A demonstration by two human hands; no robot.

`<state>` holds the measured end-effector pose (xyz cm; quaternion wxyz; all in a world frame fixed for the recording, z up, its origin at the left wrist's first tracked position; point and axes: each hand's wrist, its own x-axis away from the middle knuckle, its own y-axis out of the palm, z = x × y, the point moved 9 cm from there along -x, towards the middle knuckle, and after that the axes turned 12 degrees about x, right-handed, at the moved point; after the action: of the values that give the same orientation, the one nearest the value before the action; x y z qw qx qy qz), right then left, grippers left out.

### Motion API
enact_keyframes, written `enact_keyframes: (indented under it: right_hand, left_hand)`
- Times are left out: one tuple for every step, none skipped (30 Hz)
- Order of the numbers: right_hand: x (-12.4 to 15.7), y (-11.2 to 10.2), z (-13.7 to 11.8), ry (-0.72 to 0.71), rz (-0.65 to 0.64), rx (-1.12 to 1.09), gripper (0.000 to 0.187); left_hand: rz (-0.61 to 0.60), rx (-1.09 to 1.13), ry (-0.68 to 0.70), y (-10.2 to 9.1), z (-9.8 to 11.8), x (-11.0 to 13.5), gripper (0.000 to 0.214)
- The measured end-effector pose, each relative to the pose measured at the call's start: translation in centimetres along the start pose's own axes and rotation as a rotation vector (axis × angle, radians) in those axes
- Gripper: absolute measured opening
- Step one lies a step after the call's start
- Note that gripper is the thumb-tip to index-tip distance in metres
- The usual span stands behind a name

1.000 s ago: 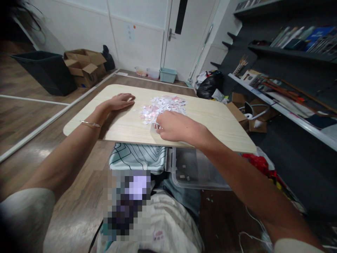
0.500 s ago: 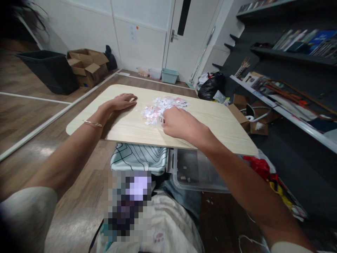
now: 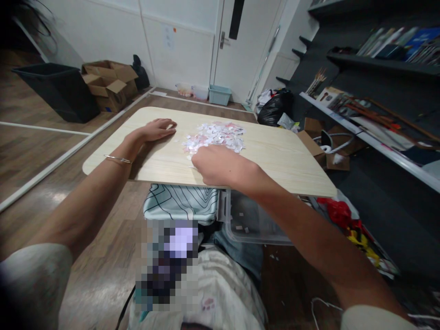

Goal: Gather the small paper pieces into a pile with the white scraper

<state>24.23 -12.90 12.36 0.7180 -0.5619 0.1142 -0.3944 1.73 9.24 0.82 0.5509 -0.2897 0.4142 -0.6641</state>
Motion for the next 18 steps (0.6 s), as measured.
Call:
enact_keyframes:
  right_hand:
    - [0.3, 0.2, 0.0, -0.027, -0.009, 0.000, 0.029]
    - [0.7, 0.4, 0.0, -0.052, -0.016, -0.006, 0.027]
    - [1.1, 0.6, 0.1, -0.078, -0.018, -0.014, 0.026]
    - [1.5, 0.8, 0.3, -0.104, -0.014, -0.025, 0.025]
    - [1.8, 0.9, 0.4, -0.126, -0.008, -0.035, 0.024]
    - [2.1, 1.1, 0.6, -0.145, -0.002, -0.042, 0.024]
    - [2.4, 1.3, 0.7, -0.157, 0.004, -0.049, 0.024]
    - [2.5, 1.4, 0.9, -0.167, 0.012, -0.056, 0.025]
    - [2.6, 1.5, 1.1, -0.173, 0.020, -0.064, 0.027]
    - [2.7, 1.5, 1.2, -0.174, 0.030, -0.073, 0.028]
    - [2.6, 1.4, 1.4, -0.170, 0.039, -0.082, 0.028]
    - [2.6, 1.3, 1.6, -0.161, 0.046, -0.090, 0.029]
    - [2.4, 1.2, 1.8, -0.148, 0.049, -0.095, 0.029]
    - [2.3, 1.0, 1.9, -0.132, 0.049, -0.096, 0.029]
    - [2.1, 0.9, 2.0, -0.117, 0.047, -0.091, 0.028]
    - [1.9, 0.8, 2.1, -0.099, 0.043, -0.080, 0.028]
    - [1.7, 0.7, 2.1, -0.079, 0.037, -0.065, 0.028]
    - [1.4, 0.6, 2.2, -0.053, 0.028, -0.046, 0.029]
  left_hand:
    - [0.003, 0.003, 0.006, 0.0, 0.0, 0.0, 0.071]
    - [0.005, 0.007, 0.013, 0.0, 0.0, 0.0, 0.071]
    - [0.007, 0.012, 0.019, 0.0, 0.1, -0.1, 0.071]
    - [0.008, 0.014, 0.020, 0.0, 0.1, 0.0, 0.071]
    - [0.009, 0.013, 0.017, 0.0, 0.1, 0.0, 0.072]
    - [0.009, 0.010, 0.011, 0.0, 0.0, 0.0, 0.072]
    - [0.008, 0.005, 0.004, -0.1, 0.1, 0.1, 0.073]
    - [0.004, 0.000, -0.001, -0.1, 0.1, 0.1, 0.073]
    - [0.000, -0.005, -0.004, 0.0, 0.2, 0.1, 0.073]
    - [-0.003, -0.009, -0.004, 0.0, 0.2, 0.2, 0.073]
    - [-0.005, -0.012, -0.002, 0.0, 0.3, 0.2, 0.072]
    - [-0.007, -0.015, 0.002, 0.0, 0.4, 0.2, 0.071]
    - [-0.007, -0.017, 0.005, -0.1, 0.5, 0.3, 0.070]
    - [-0.007, -0.021, 0.008, -0.1, 0.5, 0.3, 0.070]
    - [-0.006, -0.024, 0.011, -0.1, 0.5, 0.3, 0.069]
    - [-0.005, -0.027, 0.013, -0.1, 0.5, 0.3, 0.069]
    - [-0.004, -0.030, 0.015, -0.1, 0.4, 0.2, 0.070]
    - [-0.002, -0.031, 0.016, -0.1, 0.4, 0.2, 0.070]
